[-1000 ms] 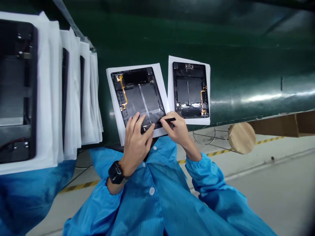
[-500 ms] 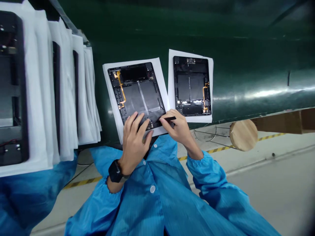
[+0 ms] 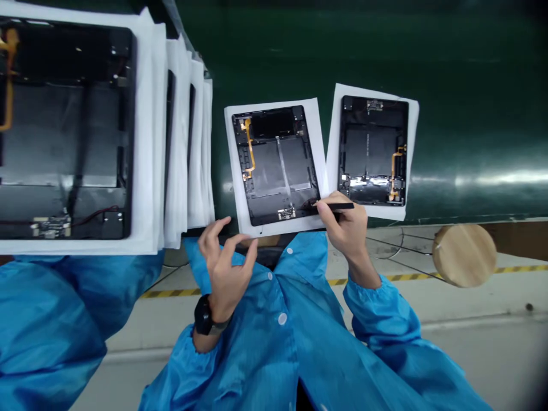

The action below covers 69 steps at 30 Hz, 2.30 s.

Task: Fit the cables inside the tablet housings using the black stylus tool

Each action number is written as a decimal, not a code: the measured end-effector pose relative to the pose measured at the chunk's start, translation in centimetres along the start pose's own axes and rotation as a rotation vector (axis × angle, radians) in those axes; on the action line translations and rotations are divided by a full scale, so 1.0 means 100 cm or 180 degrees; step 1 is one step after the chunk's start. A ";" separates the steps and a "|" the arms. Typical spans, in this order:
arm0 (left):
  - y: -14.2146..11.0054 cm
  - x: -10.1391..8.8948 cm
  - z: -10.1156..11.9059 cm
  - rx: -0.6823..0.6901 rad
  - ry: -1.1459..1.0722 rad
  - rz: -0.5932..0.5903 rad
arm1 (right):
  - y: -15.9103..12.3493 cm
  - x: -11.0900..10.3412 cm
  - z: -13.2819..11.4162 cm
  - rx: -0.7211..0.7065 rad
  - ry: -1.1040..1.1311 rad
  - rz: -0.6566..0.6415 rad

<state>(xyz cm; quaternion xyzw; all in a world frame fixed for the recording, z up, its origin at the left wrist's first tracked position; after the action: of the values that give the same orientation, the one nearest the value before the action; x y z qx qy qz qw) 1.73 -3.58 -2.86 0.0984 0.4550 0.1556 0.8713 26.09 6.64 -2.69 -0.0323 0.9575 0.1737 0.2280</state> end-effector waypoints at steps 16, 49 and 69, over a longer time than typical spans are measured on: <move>0.008 0.016 0.013 -0.0326 -0.0244 -0.0137 | -0.006 0.019 -0.027 -0.0126 0.0000 -0.0260; 0.083 -0.011 0.021 -0.1442 0.0456 -0.1844 | 0.010 0.045 -0.016 -0.0423 0.0331 -0.0741; 0.091 -0.014 0.028 -0.1507 0.0361 -0.2051 | 0.007 0.044 -0.011 -0.0377 0.0430 -0.0730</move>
<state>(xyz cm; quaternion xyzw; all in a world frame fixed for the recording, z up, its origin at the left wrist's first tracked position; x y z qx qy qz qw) 1.66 4.32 2.64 -0.2615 0.4614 -0.0198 0.8475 21.61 6.94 -3.51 -0.1666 0.9488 0.2001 0.1791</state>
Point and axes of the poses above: each hand's wrist, its own y-axis towards the middle knuckle, its own x-axis out of the palm, z = x × y, the point moved 1 cm from there along y, towards the middle knuckle, and after that the axes turned 1 degree about y, right-handed, at the moved point
